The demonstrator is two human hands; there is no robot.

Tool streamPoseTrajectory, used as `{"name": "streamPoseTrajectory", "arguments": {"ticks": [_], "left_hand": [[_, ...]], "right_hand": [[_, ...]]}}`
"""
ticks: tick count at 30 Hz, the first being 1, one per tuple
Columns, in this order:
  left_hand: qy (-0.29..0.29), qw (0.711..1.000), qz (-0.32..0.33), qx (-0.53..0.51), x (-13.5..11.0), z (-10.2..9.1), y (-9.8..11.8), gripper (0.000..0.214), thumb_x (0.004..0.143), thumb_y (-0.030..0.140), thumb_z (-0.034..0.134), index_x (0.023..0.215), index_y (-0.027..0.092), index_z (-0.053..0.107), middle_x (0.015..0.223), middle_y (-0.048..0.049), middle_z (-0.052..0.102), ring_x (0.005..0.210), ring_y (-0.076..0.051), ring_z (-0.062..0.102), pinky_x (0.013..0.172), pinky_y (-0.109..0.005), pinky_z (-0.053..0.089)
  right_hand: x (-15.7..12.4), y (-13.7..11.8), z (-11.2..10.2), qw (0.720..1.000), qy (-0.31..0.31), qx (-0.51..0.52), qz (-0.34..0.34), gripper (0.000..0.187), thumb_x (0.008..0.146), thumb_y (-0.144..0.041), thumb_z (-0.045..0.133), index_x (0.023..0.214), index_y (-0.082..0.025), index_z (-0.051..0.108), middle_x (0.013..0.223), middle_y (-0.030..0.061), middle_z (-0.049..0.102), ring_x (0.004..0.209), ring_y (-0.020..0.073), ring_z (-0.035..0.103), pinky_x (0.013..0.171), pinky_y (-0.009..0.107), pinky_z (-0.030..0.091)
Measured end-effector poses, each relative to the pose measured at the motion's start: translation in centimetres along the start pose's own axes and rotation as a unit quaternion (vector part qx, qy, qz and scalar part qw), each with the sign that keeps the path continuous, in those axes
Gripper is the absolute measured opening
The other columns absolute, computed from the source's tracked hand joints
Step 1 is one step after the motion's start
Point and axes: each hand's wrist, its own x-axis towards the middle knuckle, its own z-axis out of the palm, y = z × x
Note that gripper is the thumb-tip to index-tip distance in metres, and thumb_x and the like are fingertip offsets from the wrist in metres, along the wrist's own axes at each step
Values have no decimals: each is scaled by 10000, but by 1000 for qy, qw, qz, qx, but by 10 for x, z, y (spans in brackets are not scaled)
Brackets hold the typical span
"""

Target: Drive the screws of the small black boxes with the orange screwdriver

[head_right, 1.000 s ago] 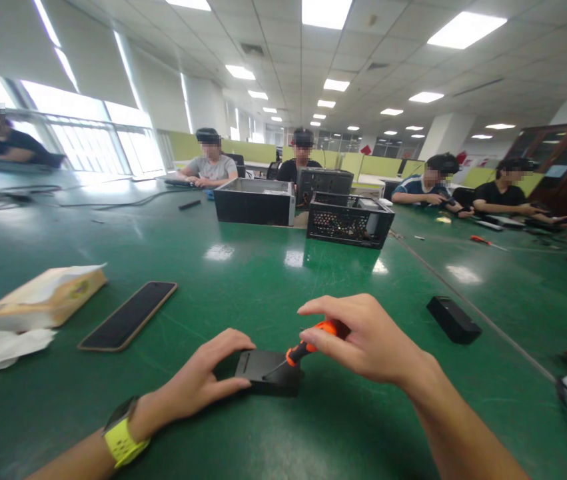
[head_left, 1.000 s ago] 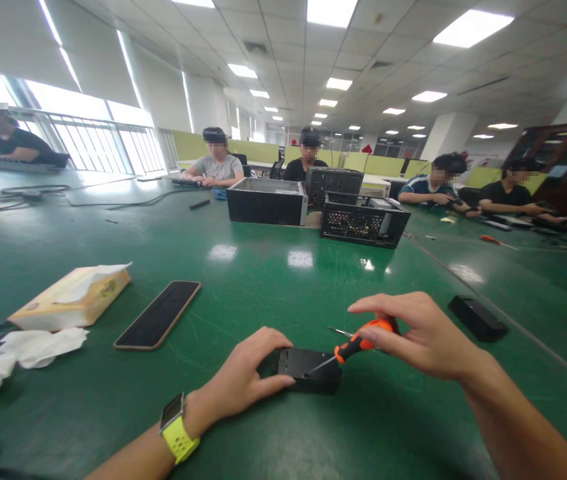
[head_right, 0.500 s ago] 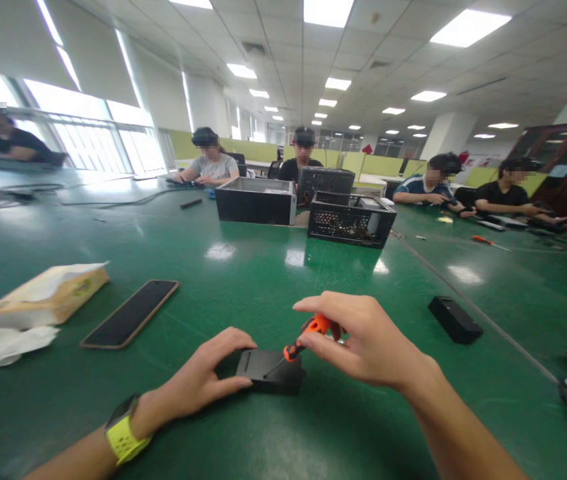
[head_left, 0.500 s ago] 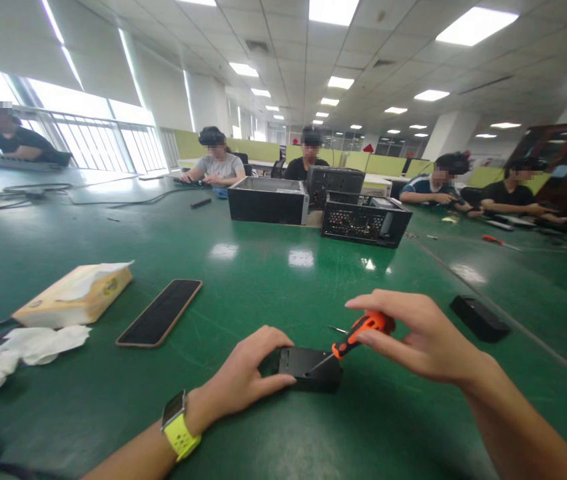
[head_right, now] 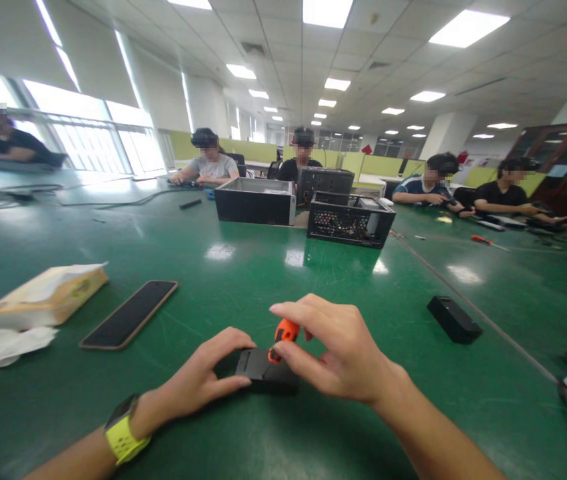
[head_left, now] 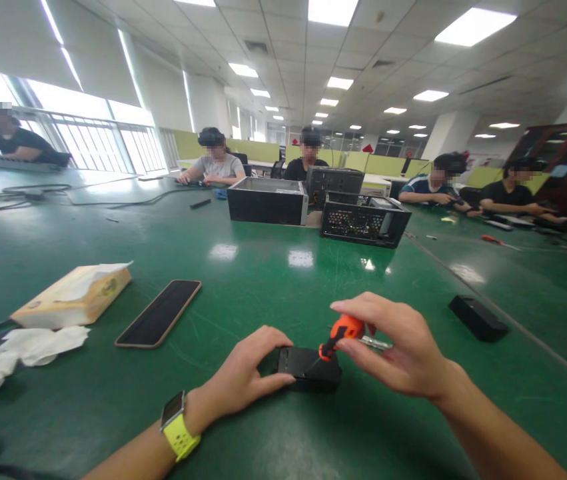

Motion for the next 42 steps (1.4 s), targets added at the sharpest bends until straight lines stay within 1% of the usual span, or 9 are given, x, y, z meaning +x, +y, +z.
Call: {"name": "streamPoseTrajectory", "arguments": {"ticks": [5, 11, 15, 20, 24, 27, 32, 36, 42], "left_hand": [[-4, 1000, -1, 2, 1, -1, 1, 318, 894, 392, 670, 1130, 207, 565, 1068, -56, 610, 969, -223, 571, 858, -341, 465], [0, 1000, -2, 6, 0, 0, 1, 337, 888, 407, 676, 1136, 209, 563, 1068, -53, 613, 967, -221, 577, 857, -339, 468], [3, 1000, 2, 3, 0, 0, 1, 332, 889, 406, 673, 1131, 208, 561, 1063, -54, 612, 960, -221, 579, 849, -337, 472], [2, 1000, 4, 5, 0, 0, 1, 333, 892, 404, 670, 1138, 208, 560, 1073, -58, 614, 971, -224, 579, 860, -343, 473], [0, 1000, 2, 7, 1, 0, 1, 334, 890, 412, 668, 1131, 203, 567, 1069, -66, 620, 962, -226, 582, 858, -347, 478], [-2, 1000, 1, 6, 1, -1, 2, 342, 891, 424, 661, 1131, 200, 569, 1068, -74, 624, 961, -231, 587, 859, -351, 483], [-1, 1000, -3, 7, 1, -1, 2, 337, 890, 418, 664, 1129, 199, 570, 1066, -73, 623, 963, -233, 587, 858, -356, 486], [2, 1000, 1, 9, 0, -1, 2, 333, 881, 395, 681, 1127, 199, 571, 1066, -67, 620, 967, -231, 583, 864, -356, 483], [6, 1000, 2, 5, 0, -1, 1, 340, 880, 393, 685, 1131, 195, 571, 1074, -72, 625, 975, -232, 592, 878, -358, 482]], "right_hand": [[1, 0, 2, 994, -34, 98, 26, 439, 900, -85, 497, 1332, -163, 509, 1067, 76, 689, 948, 150, 642, 747, 257, 520], [-1, 5, 3, 999, 5, 34, 28, 329, 858, -291, 691, 1150, -162, 613, 812, 28, 674, 658, 141, 599, 579, 260, 484], [-2, 4, 5, 999, 48, -20, 17, 340, 814, -317, 754, 1087, -168, 617, 759, 12, 673, 607, 127, 575, 553, 251, 463], [-3, 3, -1, 995, -11, 77, 60, 414, 858, -158, 656, 1257, -210, 559, 975, 31, 716, 706, 113, 628, 609, 225, 505], [-4, 7, -7, 986, -58, 128, 83, 428, 867, -95, 605, 1269, -239, 568, 1102, 34, 720, 834, 120, 677, 684, 217, 535], [-4, 10, -7, 994, -44, 83, 64, 319, 875, -190, 656, 1191, -204, 614, 985, 41, 739, 760, 128, 677, 647, 231, 530], [-3, 14, -9, 998, 43, -44, 34, 274, 800, -358, 766, 974, -167, 674, 691, -1, 692, 551, 118, 606, 531, 241, 468], [-5, 21, -17, 988, 84, -98, 90, 164, 815, -323, 743, 824, -173, 679, 684, 13, 696, 572, 135, 622, 547, 262, 459], [-7, 32, -16, 980, 100, -127, 120, 164, 817, -327, 731, 787, -171, 692, 709, 28, 710, 608, 156, 643, 563, 271, 463]]}}
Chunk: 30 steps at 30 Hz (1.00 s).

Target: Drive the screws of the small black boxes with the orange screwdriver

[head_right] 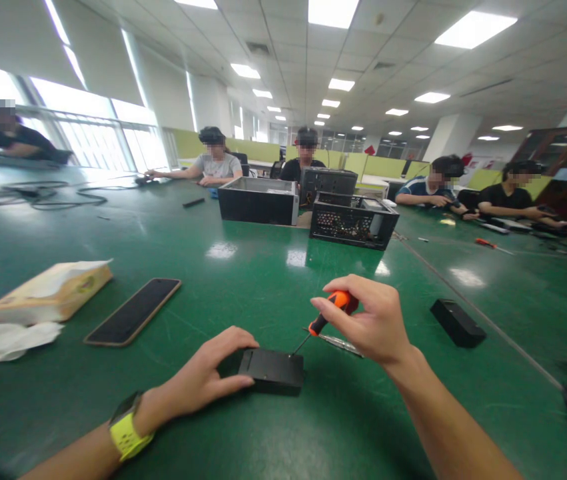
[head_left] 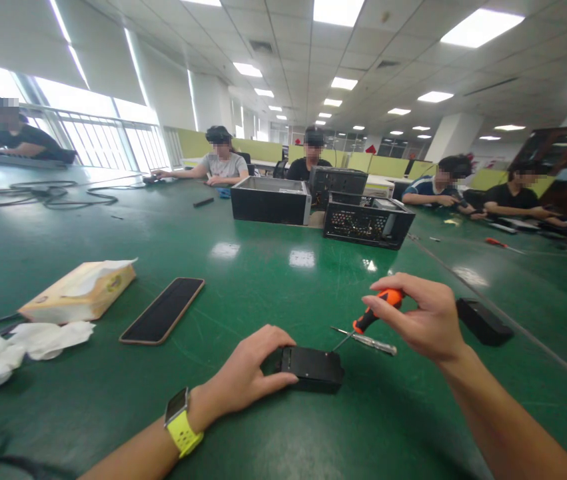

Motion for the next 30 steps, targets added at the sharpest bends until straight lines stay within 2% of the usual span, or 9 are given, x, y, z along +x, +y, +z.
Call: {"name": "streamPoseTrajectory", "arguments": {"ticks": [7, 30], "left_hand": [[-4, 1000, -2, 0, 1, -1, 2, 323, 891, 405, 665, 1117, 192, 577, 1055, -75, 626, 957, -232, 593, 864, -360, 485], [23, 999, -23, -6, 0, 5, -2, 291, 917, 403, 624, 1120, 198, 588, 1056, -69, 642, 959, -230, 600, 861, -350, 479]], "right_hand": [[-1, 0, 10, 1000, -14, 5, -12, 178, 832, -343, 713, 814, -168, 691, 695, 19, 703, 575, 142, 618, 539, 262, 460], [-1, 5, 11, 1000, -17, 16, 9, 188, 822, -367, 710, 792, -183, 695, 691, 11, 706, 571, 146, 622, 554, 267, 472]]}}
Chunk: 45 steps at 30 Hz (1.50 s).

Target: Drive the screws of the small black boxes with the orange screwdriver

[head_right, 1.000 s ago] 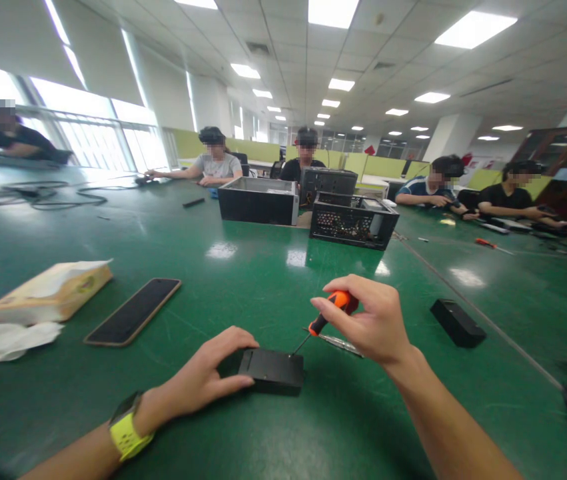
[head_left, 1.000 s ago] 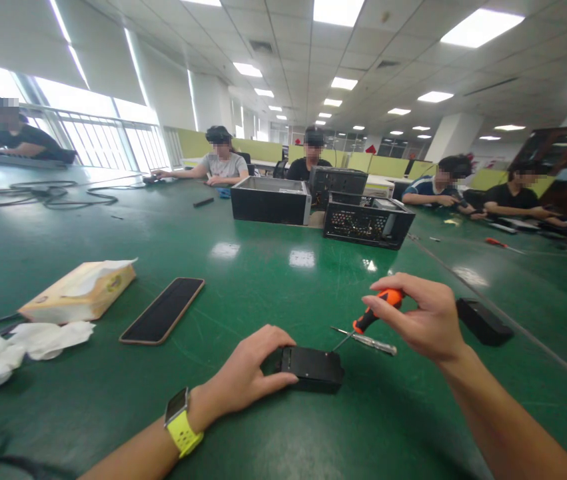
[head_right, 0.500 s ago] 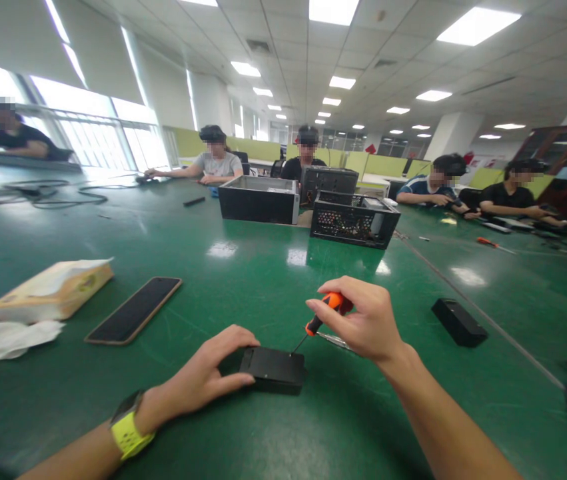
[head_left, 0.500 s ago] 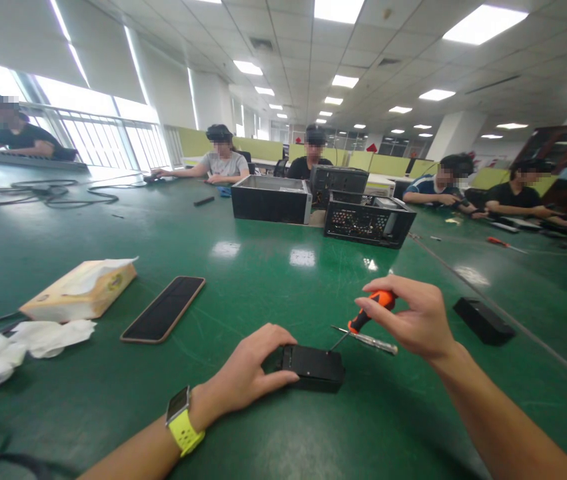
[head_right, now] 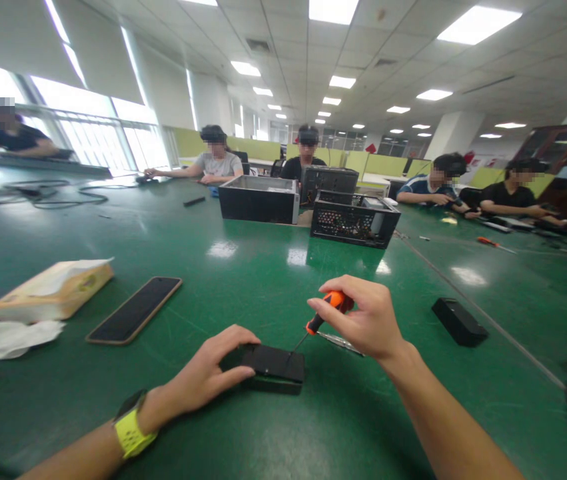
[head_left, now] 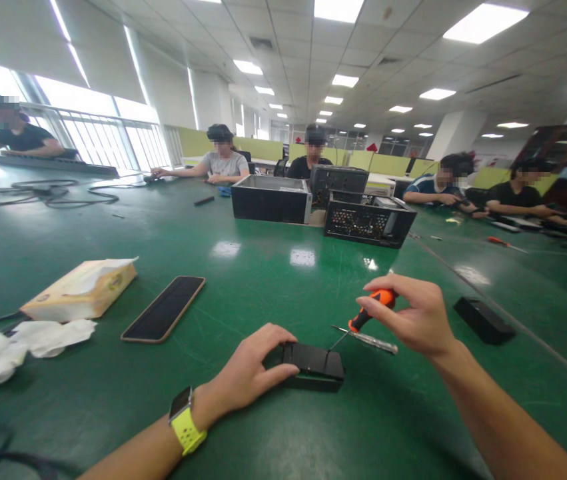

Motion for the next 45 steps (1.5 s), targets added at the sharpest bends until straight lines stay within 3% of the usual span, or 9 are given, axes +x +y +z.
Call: {"name": "streamPoseTrajectory", "arguments": {"ticks": [11, 23, 26, 31, 37, 41, 45], "left_hand": [[44, 997, -59, -30, 4, 7, 3, 283, 891, 422, 630, 1051, 190, 648, 978, -53, 684, 892, -227, 624, 817, -340, 473], [36, 997, -70, -27, 5, 5, 3, 287, 891, 432, 616, 1013, 180, 679, 960, -63, 687, 886, -234, 623, 824, -367, 477], [34, 997, -68, -31, 5, 5, 2, 300, 889, 443, 618, 1020, 179, 676, 960, -65, 685, 881, -233, 619, 822, -365, 478], [28, 997, -55, -43, 3, 6, 1, 288, 881, 420, 648, 1046, 184, 658, 992, -59, 673, 911, -229, 605, 838, -349, 460], [22, 998, -25, -59, 0, 3, 2, 284, 866, 355, 698, 1088, 193, 628, 1045, -48, 655, 948, -219, 588, 865, -330, 443], [16, 998, -21, -61, 1, 2, 4, 312, 851, 343, 720, 1104, 193, 618, 1052, -52, 649, 949, -220, 584, 871, -329, 443], [13, 998, -20, -64, 1, 1, 6, 325, 848, 332, 727, 1120, 196, 612, 1059, -48, 645, 947, -214, 585, 867, -324, 445]], "right_hand": [[4, 3, -2, 999, -24, 10, 29, 223, 819, -401, 707, 824, -178, 711, 673, 4, 677, 558, 138, 585, 542, 256, 460], [3, 10, -4, 996, -59, 14, 69, 233, 820, -407, 708, 835, -175, 722, 726, 25, 706, 626, 161, 622, 590, 280, 466], [3, 9, -6, 991, -86, 55, 87, 249, 818, -392, 712, 944, -177, 717, 741, 20, 693, 596, 145, 605, 543, 258, 473], [2, 10, -5, 971, -120, 176, 107, 292, 866, -330, 660, 1126, -196, 654, 951, 56, 722, 695, 153, 663, 579, 250, 529], [3, 8, -5, 997, -62, 15, 36, 277, 809, -405, 720, 954, -169, 713, 610, -26, 595, 518, 121, 529, 528, 250, 424], [3, 7, -4, 998, -66, 1, 16, 244, 881, -385, 631, 919, -161, 717, 620, -18, 608, 513, 119, 529, 530, 250, 406], [3, 10, -3, 996, -66, 6, 53, 239, 873, -375, 645, 977, -169, 707, 668, -12, 619, 556, 129, 548, 555, 254, 428]]}}
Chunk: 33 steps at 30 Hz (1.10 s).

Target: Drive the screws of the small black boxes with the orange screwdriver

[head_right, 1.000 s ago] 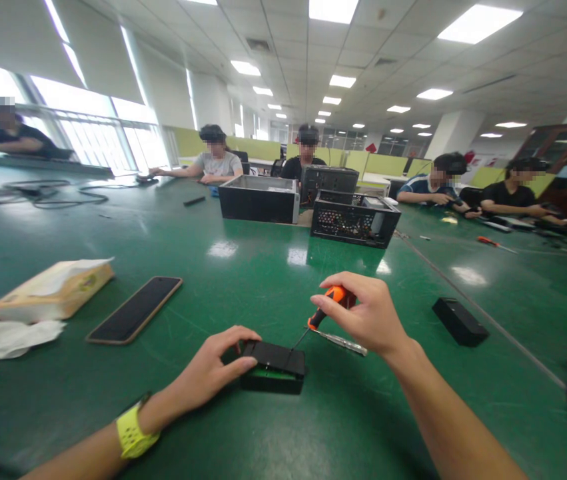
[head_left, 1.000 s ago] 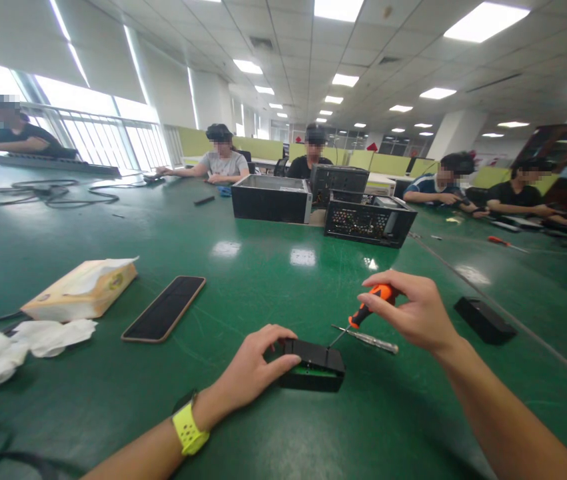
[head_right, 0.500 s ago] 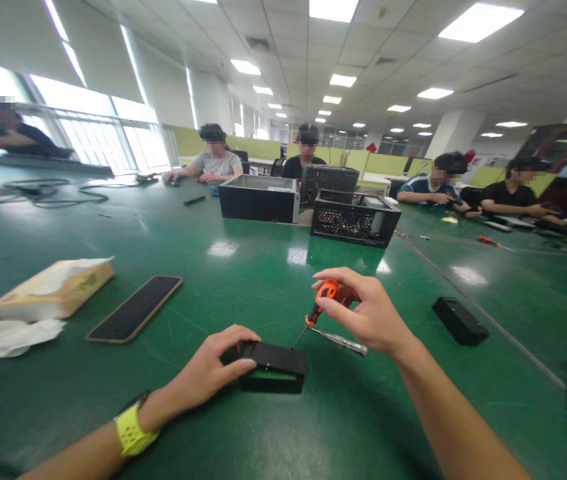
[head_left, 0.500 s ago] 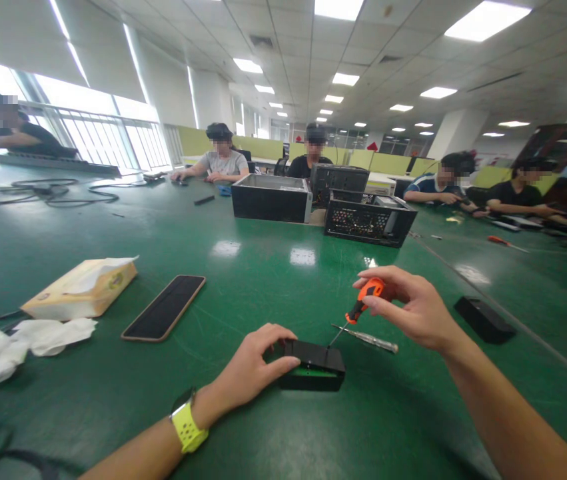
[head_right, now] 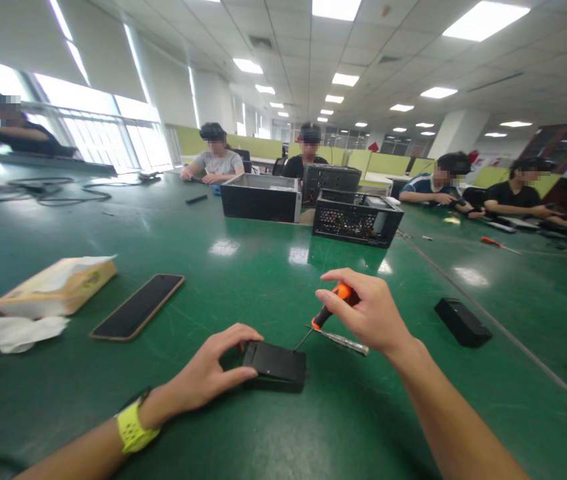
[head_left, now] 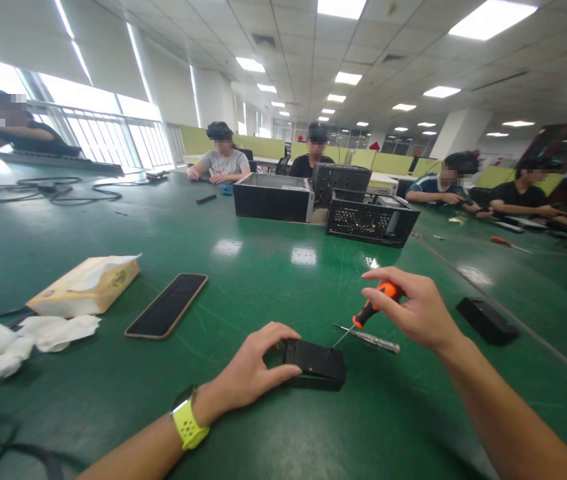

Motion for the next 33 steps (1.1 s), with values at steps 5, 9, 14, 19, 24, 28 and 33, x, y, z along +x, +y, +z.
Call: {"name": "streamPoseTrajectory", "arguments": {"ticks": [5, 9, 14, 19, 24, 28, 33], "left_hand": [[-4, 1000, 0, 1, 0, 0, 0, 334, 848, 333, 727, 1133, 204, 611, 1061, -44, 648, 933, -210, 589, 853, -320, 451], [3, 1000, -2, 14, 0, 1, -2, 312, 850, 354, 720, 1101, 199, 619, 1034, -43, 654, 930, -213, 595, 857, -327, 450], [10, 1000, -7, 27, 1, 2, -5, 296, 850, 365, 719, 1080, 202, 628, 1022, -38, 661, 936, -217, 599, 853, -329, 449], [10, 1000, -3, 29, 1, 2, -4, 301, 849, 372, 720, 1080, 204, 626, 1026, -38, 660, 944, -218, 601, 862, -328, 448], [5, 1000, -5, 28, 1, 2, -3, 311, 847, 373, 724, 1086, 205, 619, 1027, -39, 655, 937, -216, 600, 859, -329, 451], [3, 1000, -6, 28, 0, 2, -5, 323, 845, 386, 725, 1090, 205, 618, 1036, -45, 654, 943, -218, 598, 860, -332, 456], [3, 1000, -3, 28, 0, 2, -5, 327, 847, 399, 717, 1088, 200, 618, 1033, -55, 656, 942, -227, 599, 860, -345, 460]], "right_hand": [[0, 2, -2, 996, -24, 72, 49, 283, 864, -378, 658, 1068, -182, 671, 775, 5, 663, 565, 126, 574, 531, 248, 460], [0, 2, -3, 999, -15, 26, 29, 283, 842, -388, 686, 1037, -183, 687, 694, -17, 622, 544, 124, 535, 531, 255, 436], [-1, 0, -3, 1000, -14, -6, 8, 242, 838, -400, 690, 935, -179, 710, 656, -19, 613, 561, 131, 538, 551, 263, 421], [-2, -8, -6, 998, -12, 56, 10, 259, 827, -364, 711, 1012, -183, 689, 737, -7, 649, 556, 115, 535, 515, 240, 447], [-5, -18, -6, 997, 25, 75, -5, 156, 837, -324, 703, 931, -200, 690, 733, -7, 651, 585, 119, 561, 522, 234, 459], [-7, -22, -2, 995, 37, 94, -6, 149, 835, -321, 703, 928, -206, 688, 725, -9, 654, 601, 129, 590, 528, 237, 474], [-6, -22, 6, 995, 25, 98, -1, 149, 833, -324, 701, 916, -200, 690, 708, -14, 647, 569, 120, 577, 513, 237, 471]]}}
